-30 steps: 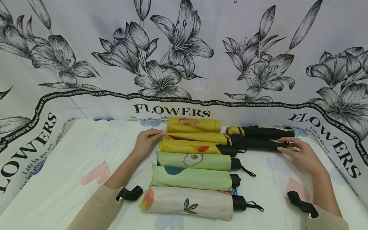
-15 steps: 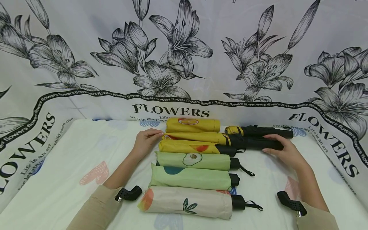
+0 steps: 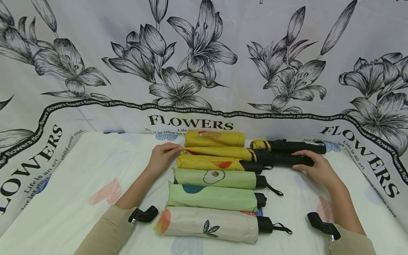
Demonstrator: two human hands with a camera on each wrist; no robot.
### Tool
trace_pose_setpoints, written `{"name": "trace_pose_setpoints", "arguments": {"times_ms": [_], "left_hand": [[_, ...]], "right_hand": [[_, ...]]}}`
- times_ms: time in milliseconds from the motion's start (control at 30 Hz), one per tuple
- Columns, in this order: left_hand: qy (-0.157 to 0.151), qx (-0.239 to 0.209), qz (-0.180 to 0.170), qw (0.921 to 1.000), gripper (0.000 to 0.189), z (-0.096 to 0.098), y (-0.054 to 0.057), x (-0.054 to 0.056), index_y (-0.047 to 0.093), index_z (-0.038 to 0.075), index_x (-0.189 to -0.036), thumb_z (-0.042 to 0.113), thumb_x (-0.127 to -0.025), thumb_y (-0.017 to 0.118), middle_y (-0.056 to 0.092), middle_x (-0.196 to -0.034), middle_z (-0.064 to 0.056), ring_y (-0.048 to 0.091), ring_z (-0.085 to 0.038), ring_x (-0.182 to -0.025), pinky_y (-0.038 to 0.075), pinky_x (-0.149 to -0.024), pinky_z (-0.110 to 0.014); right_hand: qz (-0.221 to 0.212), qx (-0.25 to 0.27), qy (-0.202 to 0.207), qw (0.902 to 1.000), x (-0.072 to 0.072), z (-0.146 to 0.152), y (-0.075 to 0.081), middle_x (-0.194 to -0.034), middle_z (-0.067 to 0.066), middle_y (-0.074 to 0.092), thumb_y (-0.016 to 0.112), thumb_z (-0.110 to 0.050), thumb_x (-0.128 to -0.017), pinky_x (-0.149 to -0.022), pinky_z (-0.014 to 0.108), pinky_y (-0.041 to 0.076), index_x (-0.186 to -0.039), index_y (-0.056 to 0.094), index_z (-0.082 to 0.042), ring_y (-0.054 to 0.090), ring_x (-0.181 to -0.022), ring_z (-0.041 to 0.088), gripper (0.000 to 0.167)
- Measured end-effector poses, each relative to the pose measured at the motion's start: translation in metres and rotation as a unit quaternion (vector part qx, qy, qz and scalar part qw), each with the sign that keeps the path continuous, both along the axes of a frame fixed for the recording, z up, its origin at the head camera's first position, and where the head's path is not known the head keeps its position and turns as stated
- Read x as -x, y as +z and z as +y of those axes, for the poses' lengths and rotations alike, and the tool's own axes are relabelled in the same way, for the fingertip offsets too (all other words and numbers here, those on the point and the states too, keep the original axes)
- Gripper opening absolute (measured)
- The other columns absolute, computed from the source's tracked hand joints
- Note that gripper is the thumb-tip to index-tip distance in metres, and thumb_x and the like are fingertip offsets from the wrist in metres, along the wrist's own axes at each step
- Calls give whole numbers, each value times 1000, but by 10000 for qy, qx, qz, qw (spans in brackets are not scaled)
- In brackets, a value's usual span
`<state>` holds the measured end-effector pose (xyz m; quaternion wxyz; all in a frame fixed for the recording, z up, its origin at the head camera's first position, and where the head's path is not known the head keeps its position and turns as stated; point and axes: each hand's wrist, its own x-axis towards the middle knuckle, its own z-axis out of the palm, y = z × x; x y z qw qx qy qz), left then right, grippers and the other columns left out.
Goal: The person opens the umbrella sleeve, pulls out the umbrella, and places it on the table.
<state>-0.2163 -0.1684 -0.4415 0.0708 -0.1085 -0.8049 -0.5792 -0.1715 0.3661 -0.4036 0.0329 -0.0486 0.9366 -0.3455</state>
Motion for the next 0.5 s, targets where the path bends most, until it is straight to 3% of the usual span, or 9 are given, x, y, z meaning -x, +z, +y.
{"name": "trace_pose_setpoints", "arguments": {"times_ms": [200,500], "left_hand": [[55,98,5,9999,15,1,0,0,80,-7,-106,4,-99,73,77,-110,-24,64,2,-94,49,-85,-12],[104,71,-37,9999,16,-1,1,-1,80,-7,-107,5,-99,73,77,-110,-24,63,2,-95,49,-85,-12]], "right_hand": [[-121,51,-46,9999,-4,9,1,-156,38,37,74,-26,-101,-109,83,21,-145,56,-2,27,-145,64,53],[95,245,-325,9991,-14,35,-1,-156,39,37,72,-24,-103,-111,84,16,-143,55,0,21,-147,65,50]]}}
